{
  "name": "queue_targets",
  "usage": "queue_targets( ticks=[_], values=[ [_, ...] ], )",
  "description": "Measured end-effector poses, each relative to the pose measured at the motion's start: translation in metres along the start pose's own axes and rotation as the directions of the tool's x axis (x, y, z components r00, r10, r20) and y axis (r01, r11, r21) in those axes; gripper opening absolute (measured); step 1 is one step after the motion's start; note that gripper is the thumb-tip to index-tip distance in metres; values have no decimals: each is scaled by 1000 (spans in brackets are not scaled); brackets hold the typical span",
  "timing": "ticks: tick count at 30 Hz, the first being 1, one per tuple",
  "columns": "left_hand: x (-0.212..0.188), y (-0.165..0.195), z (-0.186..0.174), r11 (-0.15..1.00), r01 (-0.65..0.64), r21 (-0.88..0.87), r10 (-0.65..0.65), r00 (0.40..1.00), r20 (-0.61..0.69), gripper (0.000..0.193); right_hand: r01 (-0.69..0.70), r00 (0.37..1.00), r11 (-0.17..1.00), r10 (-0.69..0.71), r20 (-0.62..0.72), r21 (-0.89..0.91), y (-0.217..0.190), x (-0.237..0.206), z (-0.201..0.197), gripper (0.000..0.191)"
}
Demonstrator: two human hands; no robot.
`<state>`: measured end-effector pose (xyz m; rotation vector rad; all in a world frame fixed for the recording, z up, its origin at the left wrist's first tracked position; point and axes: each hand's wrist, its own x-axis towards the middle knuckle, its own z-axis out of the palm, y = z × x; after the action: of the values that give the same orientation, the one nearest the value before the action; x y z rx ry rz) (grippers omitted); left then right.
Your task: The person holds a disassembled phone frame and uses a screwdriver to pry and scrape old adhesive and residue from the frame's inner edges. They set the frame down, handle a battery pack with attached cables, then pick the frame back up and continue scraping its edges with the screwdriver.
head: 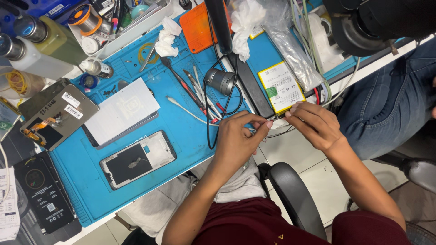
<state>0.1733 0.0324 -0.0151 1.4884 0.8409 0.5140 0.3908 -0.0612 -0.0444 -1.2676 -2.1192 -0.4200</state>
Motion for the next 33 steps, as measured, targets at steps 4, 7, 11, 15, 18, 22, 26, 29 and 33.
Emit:
queue_targets(
  ticks=[4,7,11,15,18,22,26,29,33],
  values=[
    [-2,1,-1,999,-42,14,42,999,-16,18,-41,999,999,41,-24,4,-3,-2,1,28],
    [-3,1,0,995,-80,64,83,995,-47,19,-67,997,998,67,-28,-9,-4,-3,1,29],
    [-6,0,2,989,-102,106,110,991,-79,21,-84,995,995,81,-59,-49,-4,-6,0,33],
    [-9,-5,3,979,-119,168,136,986,-93,24,-95,994,994,92,-58,-60,-6,-10,0,38],
    [-15,-8,4,964,-173,201,193,978,-83,35,-132,990,989,128,-63,-62,-9,-12,-2,41],
    [-33,-10,2,926,-280,253,309,948,-79,54,-180,979,983,176,-100,-30,-12,-17,-6,44],
    [-59,-18,-12,740,-514,434,550,834,52,50,-235,962,972,229,-148,-23,-15,-24,-12,43],
    [-84,-31,-34,479,-719,503,729,645,228,38,-283,941,958,269,-208,-43,-20,-29,-18,39],
    [-112,-49,-70,399,-673,623,740,637,214,34,-317,907,947,288,-307,-45,-34,-27,-23,33]
  ],
)
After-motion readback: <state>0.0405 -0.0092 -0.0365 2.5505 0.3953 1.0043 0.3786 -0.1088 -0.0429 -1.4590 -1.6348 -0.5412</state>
